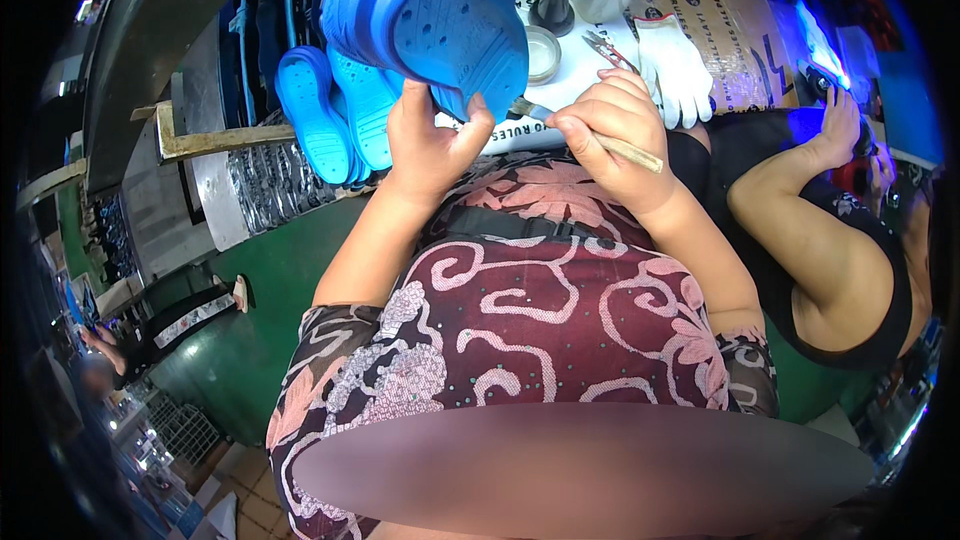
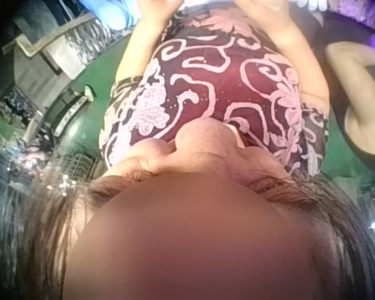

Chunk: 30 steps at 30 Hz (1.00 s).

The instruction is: The person paints the edges of blue shoe soles using a small brush dipped in a container of liquid, handling the soles one by one and placing them on a conveyor belt.

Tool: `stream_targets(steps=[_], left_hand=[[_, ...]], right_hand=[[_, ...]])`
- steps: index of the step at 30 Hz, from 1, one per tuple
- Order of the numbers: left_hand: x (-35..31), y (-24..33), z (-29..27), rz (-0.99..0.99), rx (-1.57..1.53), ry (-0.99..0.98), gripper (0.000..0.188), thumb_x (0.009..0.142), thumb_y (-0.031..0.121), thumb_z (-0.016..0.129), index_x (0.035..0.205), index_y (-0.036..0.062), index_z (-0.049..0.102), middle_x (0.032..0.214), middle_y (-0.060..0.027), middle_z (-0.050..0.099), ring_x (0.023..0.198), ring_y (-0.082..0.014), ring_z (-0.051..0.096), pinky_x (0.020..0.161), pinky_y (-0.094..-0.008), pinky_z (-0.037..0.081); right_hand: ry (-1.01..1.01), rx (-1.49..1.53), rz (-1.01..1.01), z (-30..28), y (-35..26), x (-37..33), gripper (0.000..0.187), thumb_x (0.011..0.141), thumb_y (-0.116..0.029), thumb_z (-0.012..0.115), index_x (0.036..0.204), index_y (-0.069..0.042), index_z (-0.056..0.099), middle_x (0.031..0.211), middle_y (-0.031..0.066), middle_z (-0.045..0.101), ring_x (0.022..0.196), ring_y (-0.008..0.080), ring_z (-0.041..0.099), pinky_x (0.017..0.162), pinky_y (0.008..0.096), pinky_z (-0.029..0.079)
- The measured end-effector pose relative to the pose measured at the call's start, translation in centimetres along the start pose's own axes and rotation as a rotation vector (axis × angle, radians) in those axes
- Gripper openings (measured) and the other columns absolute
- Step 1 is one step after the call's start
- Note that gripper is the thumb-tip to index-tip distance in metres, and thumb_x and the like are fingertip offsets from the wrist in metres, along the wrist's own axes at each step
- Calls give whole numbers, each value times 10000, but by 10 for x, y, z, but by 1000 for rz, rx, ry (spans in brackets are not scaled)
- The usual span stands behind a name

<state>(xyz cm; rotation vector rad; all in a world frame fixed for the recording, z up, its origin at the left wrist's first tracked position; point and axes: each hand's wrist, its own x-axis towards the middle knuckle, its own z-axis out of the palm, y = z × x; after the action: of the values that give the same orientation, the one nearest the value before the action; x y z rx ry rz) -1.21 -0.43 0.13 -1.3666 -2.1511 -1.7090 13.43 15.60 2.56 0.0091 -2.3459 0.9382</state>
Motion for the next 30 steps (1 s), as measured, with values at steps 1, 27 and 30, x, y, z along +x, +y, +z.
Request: stream_targets(steps=[1, 27, 30], left_hand=[[0, -2, -1, 39, 14, 10, 439, 688, 1, 661, 1095, -26, 499, 862, -143, 637, 676, -195, 650, 596, -267, 504], [6, 6, 3, 193, -44, 44, 342, 697, -23, 644, 1037, -32, 610, 973, -150, 643, 854, -276, 641, 771, -349, 505], [10, 5, 3, 138, -89, 38, 340, 693, -12, 656, 1029, -28, 600, 947, -144, 637, 829, -262, 638, 754, -343, 506]], right_hand=[[6, 28, 18, 0, 0, -2, 180, 848, -151, 584, 713, -59, 659, 656, 44, 603, 626, 216, 536, 765, 357, 400], [101, 52, -22, -5, -1, 0, 154, 807, -113, 622, 669, -45, 632, 611, 66, 571, 591, 241, 531, 654, 332, 404], [119, 52, 34, -17, -2, -8, 199, 860, -119, 551, 702, -28, 630, 631, 51, 573, 595, 201, 526, 768, 362, 410]])
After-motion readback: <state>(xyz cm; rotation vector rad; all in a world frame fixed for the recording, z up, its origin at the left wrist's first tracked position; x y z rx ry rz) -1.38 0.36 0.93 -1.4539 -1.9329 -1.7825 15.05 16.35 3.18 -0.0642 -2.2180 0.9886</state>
